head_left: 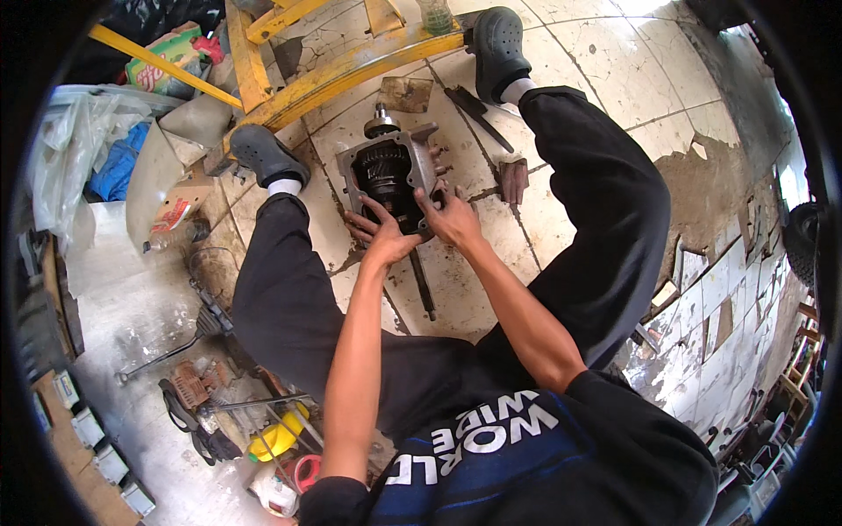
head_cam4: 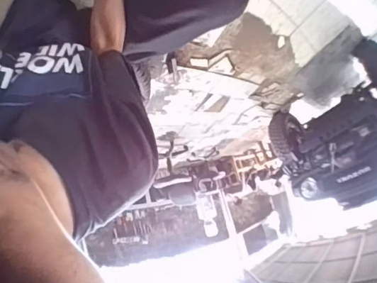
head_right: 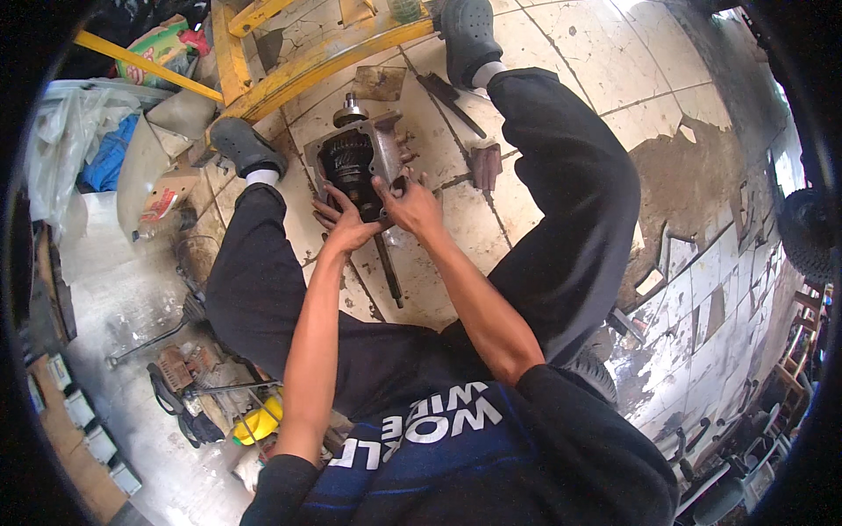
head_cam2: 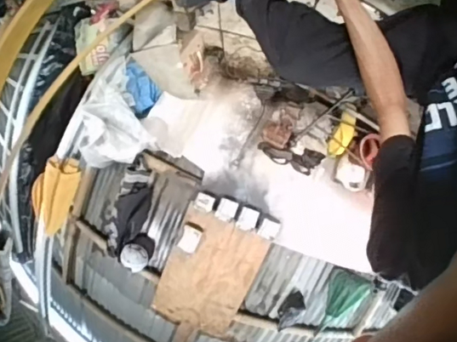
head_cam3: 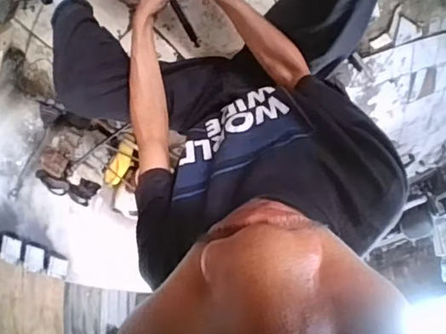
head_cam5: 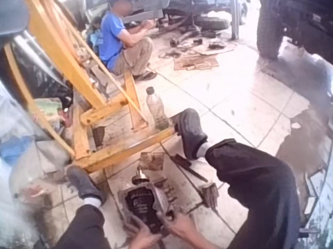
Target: The person sits on the floor and cleans a mechanical engine part using a rag. They wipe the exterior and interior surfaces of the part, occasionally turning it over to access different areas.
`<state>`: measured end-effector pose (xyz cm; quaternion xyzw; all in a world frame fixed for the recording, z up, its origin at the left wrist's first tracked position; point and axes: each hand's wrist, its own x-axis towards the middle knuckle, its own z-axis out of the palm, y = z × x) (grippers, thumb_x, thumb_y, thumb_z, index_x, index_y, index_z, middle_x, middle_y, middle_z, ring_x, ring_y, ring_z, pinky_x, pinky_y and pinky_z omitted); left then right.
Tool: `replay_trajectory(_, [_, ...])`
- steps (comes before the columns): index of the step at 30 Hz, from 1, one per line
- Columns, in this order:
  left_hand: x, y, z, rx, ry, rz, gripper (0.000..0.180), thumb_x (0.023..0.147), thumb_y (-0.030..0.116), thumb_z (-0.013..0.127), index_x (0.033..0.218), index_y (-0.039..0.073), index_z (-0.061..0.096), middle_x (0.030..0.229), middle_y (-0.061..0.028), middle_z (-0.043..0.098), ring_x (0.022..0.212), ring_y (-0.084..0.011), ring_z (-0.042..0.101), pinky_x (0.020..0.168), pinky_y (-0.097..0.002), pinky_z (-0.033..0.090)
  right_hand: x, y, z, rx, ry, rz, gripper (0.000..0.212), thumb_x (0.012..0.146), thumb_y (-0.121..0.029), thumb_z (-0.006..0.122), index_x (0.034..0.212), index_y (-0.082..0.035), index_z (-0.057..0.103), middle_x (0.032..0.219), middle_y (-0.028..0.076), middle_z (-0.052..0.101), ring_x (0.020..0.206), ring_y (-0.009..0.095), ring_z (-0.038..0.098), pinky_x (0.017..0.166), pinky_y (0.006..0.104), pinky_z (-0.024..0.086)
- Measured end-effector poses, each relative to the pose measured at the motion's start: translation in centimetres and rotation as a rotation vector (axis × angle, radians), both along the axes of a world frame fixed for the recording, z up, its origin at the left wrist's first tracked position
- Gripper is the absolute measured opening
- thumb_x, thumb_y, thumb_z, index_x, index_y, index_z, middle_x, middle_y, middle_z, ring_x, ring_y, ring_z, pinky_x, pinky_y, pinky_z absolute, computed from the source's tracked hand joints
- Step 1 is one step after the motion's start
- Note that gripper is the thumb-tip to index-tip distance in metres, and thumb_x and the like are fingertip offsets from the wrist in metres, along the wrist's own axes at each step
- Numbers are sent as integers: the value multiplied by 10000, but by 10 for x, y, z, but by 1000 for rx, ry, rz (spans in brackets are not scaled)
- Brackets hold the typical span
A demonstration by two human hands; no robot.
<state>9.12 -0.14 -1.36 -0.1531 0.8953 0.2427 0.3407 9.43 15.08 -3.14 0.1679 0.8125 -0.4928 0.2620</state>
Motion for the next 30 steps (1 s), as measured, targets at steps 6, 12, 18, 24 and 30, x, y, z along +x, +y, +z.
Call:
replay_trajectory(6, [5, -8, -19, -14, 18, 5, 1477, 657, 383, 841, 1376, 49, -405, 1372, -448, -369, 1333, -595, -281, 1088, -682, 46, 4, -4, -7, -11, 28, 42, 964, 833, -803, 376, 1362, -5, 483, 1404, 203, 479, 1421, 405, 279, 1140, 603, 170])
replay_trajectory(12, [3, -14, -26, -22, 4, 37, 1467, 644, 357, 829, 1387, 87, -406, 1390, -432, -366, 1349, -597, -248, 1057, -724, 67, 26, -13, -2, 159, 251, 43, 994, 825, -802, 395, 1439, -20, 408, 1317, 219, 571, 1416, 408, 292, 1147, 606, 156])
replay_trajectory(18, [7, -11, -22, -8, 23, 5, 1500, 663, 490, 840, 1377, 95, -419, 1383, -430, -375, 1338, -597, -268, 1054, -727, 60, 25, -11, 5, 91, 173, 33, 982, 813, -803, 418, 1392, -12, 469, 1333, 243, 548, 1402, 410, 322, 1143, 610, 152])
replay_trajectory(24, [-2, -5, -10, -10, -16, 3, 1503, 658, 449, 854, 1381, 77, -410, 1376, -442, -371, 1334, -603, -266, 1087, -684, 47, 29, -13, -12, 361, 426, 34, 869, 854, -759, 413, 1265, -14, 589, 1131, 270, 648, 1187, 413, 560, 991, 463, 447])
replay_trajectory(30, [1, -6, -8, 15, -31, 13, 1462, 683, 416, 834, 1389, 87, -403, 1376, -430, -385, 1329, -609, -267, 1081, -692, 38, 16, -8, 4, 98, 53, 15, 931, 834, -798, 381, 1263, 4, 585, 1244, 256, 594, 1252, 443, 493, 1077, 521, 340])
